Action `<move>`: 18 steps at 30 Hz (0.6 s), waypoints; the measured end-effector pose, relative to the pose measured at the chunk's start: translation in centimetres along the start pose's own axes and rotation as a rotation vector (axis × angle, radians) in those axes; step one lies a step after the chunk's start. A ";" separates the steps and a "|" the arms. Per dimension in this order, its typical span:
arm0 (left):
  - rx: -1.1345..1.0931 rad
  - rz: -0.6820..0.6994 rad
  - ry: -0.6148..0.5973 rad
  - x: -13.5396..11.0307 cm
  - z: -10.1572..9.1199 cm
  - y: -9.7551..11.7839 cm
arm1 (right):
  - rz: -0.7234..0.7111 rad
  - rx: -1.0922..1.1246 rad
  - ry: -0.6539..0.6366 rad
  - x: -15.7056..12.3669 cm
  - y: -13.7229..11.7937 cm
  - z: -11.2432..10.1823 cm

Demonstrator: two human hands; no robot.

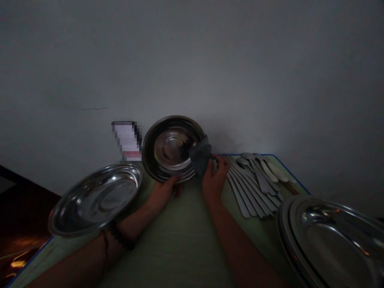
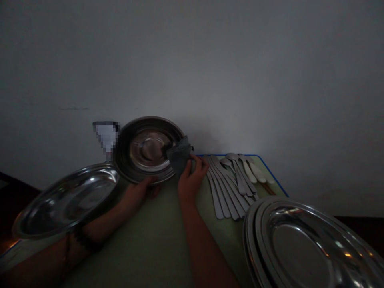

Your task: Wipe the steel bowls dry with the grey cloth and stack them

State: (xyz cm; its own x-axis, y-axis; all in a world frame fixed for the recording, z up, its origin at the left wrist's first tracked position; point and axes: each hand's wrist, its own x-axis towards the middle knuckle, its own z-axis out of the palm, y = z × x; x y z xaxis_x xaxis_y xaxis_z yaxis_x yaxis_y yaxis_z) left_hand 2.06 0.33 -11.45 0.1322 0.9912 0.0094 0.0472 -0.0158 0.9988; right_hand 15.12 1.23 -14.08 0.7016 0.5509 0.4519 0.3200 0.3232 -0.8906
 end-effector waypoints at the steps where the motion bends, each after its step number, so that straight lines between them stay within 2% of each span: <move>1: -0.020 0.005 0.011 0.1 -0.1 -0.2 | -0.035 -0.043 -0.004 -0.1 0.0 0.0; 4: -0.036 0.010 0.001 0.4 -0.3 -0.7 | -0.132 -0.130 -0.088 -0.4 0.0 0.2; 10: -0.066 0.027 0.017 1.0 -0.5 -1.5 | -0.389 -0.219 -0.542 -1.5 0.0 1.0; 12: -0.090 0.028 0.031 1.2 -0.5 -1.7 | -0.452 -0.227 -0.640 -1.8 0.0 1.1; 14: -0.106 0.029 0.028 1.3 -0.4 -1.8 | -0.478 -0.245 -0.632 -1.8 -0.1 1.1; 18: -0.108 0.039 0.014 1.0 -0.3 -1.9 | -0.366 -0.315 -0.398 -1.4 -0.1 0.7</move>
State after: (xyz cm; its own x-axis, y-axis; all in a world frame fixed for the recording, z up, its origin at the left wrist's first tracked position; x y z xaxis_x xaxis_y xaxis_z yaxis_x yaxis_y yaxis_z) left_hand 1.77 1.40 -13.36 0.1183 0.9918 0.0479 -0.0645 -0.0404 0.9971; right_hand 13.62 0.92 -14.59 0.2398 0.7116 0.6604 0.7097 0.3356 -0.6194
